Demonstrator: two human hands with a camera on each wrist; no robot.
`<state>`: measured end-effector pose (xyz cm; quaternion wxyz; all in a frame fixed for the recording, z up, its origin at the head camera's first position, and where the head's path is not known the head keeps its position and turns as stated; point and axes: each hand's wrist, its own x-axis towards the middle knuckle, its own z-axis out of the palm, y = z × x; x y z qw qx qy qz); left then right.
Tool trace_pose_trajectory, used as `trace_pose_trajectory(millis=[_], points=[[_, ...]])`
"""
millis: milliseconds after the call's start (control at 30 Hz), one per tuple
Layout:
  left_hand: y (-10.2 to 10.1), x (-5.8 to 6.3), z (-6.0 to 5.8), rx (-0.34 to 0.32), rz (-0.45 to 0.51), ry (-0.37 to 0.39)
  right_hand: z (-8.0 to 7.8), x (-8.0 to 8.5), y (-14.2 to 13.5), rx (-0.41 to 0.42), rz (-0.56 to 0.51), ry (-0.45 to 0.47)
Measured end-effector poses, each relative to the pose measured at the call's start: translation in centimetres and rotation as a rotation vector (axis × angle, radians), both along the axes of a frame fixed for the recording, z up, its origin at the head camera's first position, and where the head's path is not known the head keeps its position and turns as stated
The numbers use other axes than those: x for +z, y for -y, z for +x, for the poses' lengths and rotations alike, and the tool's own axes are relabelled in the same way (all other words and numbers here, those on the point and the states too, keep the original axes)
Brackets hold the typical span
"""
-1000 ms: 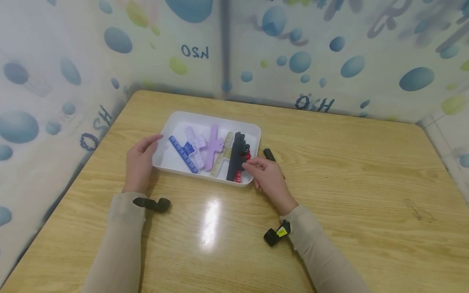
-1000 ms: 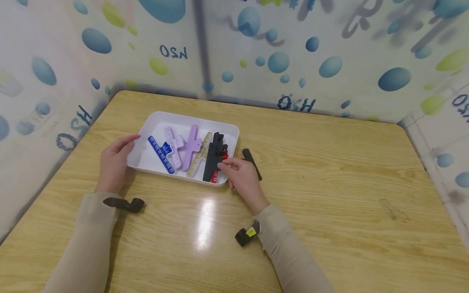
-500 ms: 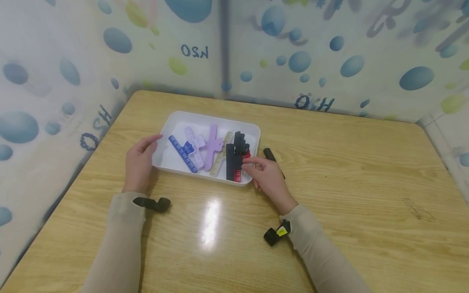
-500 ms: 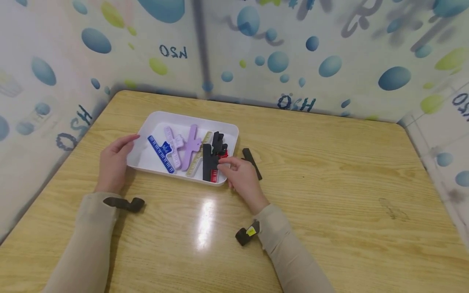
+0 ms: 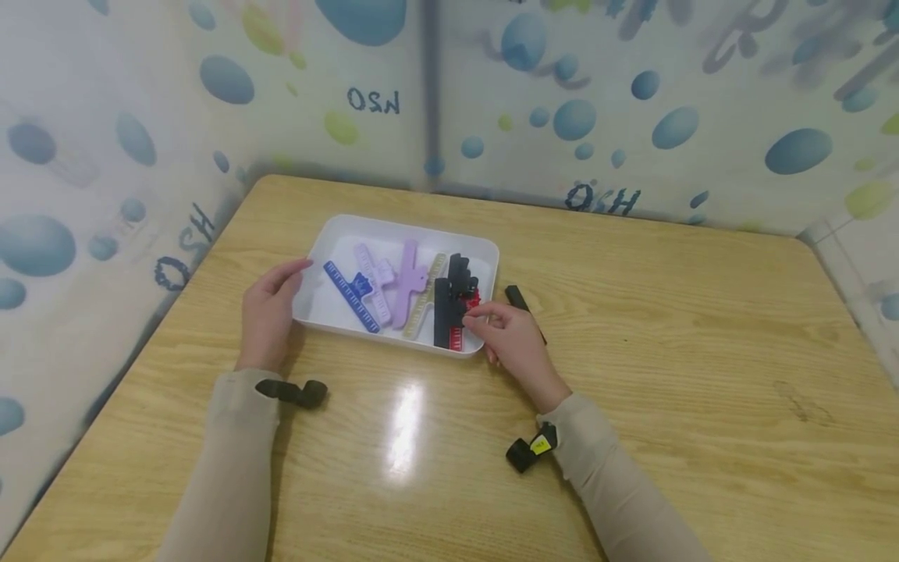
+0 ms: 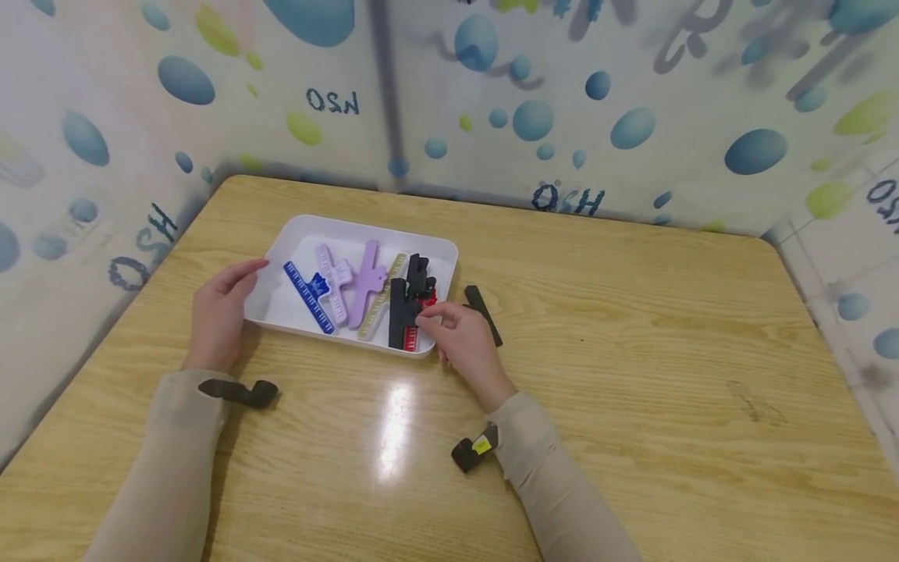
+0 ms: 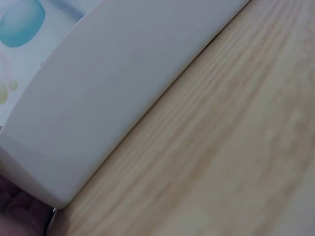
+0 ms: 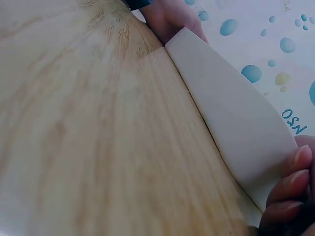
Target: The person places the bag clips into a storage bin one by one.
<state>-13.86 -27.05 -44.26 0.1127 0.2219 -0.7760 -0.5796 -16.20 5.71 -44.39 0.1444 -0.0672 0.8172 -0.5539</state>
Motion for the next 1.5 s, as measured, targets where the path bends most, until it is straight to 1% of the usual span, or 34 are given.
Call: trace_pose_trajectory(millis=[267,500,700,800,900,1000,1133,1267,1500], points=[[-0.1,0.3,0.1,0.009,0.018,-0.004,0.1,0.0,-0.1,0.018,-0.012,-0.007],[-0.1,0.4,0.3,0.004,0.002,0.011,0.1,-0.3,-0.1,0.027,-0.041,-0.017],[-0.2,0.3,0.2,0.011,0.016,0.006,0.2,-0.3,-0.3,0.017,-0.112,-0.015],[-0.2,0.2,0.2,0.006,0.017,0.010,0.4,0.1,-0.5,0.002,-0.172,-0.020],[-0.1,0.1,0.1,0.004,0.009,0.013,0.4,0.8,-0.8,-0.015,-0.215,-0.051],[-0.1,0.0,0.0,0.001,0.005,0.007,0.2,1.5,-1.3,-0.039,-0.222,-0.085],[0.0,0.0,0.0,0.001,0.008,0.004,-0.2,2.0,-2.1,-0.074,-0.196,-0.103],[0.0,0.1,0.1,-0.002,0.011,0.004,-0.7,2.3,-3.0,-0.085,-0.132,-0.111],[0.0,0.2,0.2,-0.011,0.014,0.001,-1.4,2.6,-3.9,-0.089,0.051,-0.119]])
